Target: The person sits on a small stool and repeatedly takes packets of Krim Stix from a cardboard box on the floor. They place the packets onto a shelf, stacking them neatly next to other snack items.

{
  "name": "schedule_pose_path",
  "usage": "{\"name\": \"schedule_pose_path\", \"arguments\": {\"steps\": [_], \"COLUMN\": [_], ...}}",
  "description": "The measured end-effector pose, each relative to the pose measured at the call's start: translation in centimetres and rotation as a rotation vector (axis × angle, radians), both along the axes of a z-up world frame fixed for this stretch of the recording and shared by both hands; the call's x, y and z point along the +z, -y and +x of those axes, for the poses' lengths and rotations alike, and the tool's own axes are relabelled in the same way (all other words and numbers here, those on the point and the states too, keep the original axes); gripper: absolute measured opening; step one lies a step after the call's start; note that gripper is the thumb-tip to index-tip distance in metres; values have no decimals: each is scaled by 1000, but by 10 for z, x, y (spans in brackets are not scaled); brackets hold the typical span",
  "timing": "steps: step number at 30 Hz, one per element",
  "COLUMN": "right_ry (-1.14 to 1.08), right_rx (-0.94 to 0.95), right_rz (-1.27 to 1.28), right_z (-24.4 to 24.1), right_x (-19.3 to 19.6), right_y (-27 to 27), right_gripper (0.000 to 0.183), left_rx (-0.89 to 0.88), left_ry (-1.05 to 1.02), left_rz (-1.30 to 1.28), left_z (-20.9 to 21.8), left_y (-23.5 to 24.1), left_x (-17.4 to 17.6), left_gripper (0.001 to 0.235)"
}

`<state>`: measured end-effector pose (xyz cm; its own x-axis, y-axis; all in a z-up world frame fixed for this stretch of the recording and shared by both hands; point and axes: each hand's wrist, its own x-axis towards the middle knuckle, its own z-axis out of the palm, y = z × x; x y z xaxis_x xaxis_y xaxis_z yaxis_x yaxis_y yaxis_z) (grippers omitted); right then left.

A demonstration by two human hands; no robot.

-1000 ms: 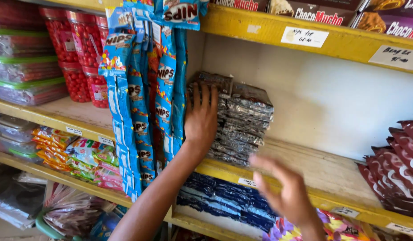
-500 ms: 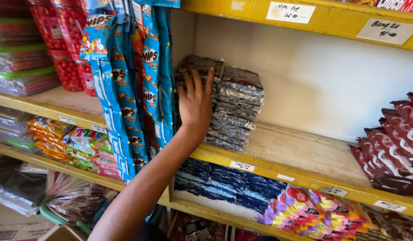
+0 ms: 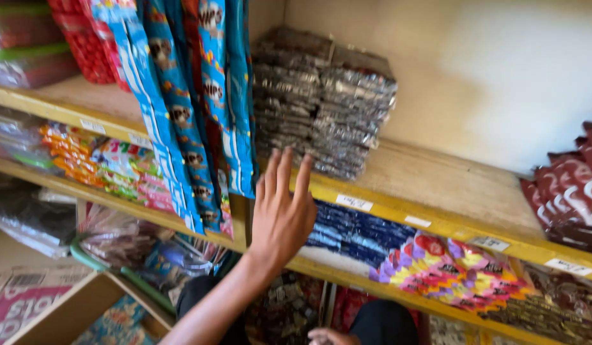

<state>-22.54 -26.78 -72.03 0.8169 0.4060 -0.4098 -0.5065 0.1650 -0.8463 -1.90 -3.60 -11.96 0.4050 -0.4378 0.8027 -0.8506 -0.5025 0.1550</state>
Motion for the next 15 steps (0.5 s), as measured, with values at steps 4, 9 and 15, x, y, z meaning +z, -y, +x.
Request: {"name": "schedule_pose_path", "arguments": {"steps": [4, 9, 15], "right_ry": [416, 278, 194], "right_rx": [-502, -562, -484], "right_rz": [-738, -700, -631], "right_z": [-28, -7, 48], "right_x": [321, 320, 187], "right_y": [-128, -121, -82], "right_gripper": [23, 22, 16], "left_rx": [-158, -6, 36], "left_ry": [-247, -895, -1266], "left_rz": [-24, 124, 575], "left_z": [-30, -37, -5], "left_y": [-34, -52, -26], "left_x": [-89, -195, -393], "left_gripper": [59, 58, 41]}}
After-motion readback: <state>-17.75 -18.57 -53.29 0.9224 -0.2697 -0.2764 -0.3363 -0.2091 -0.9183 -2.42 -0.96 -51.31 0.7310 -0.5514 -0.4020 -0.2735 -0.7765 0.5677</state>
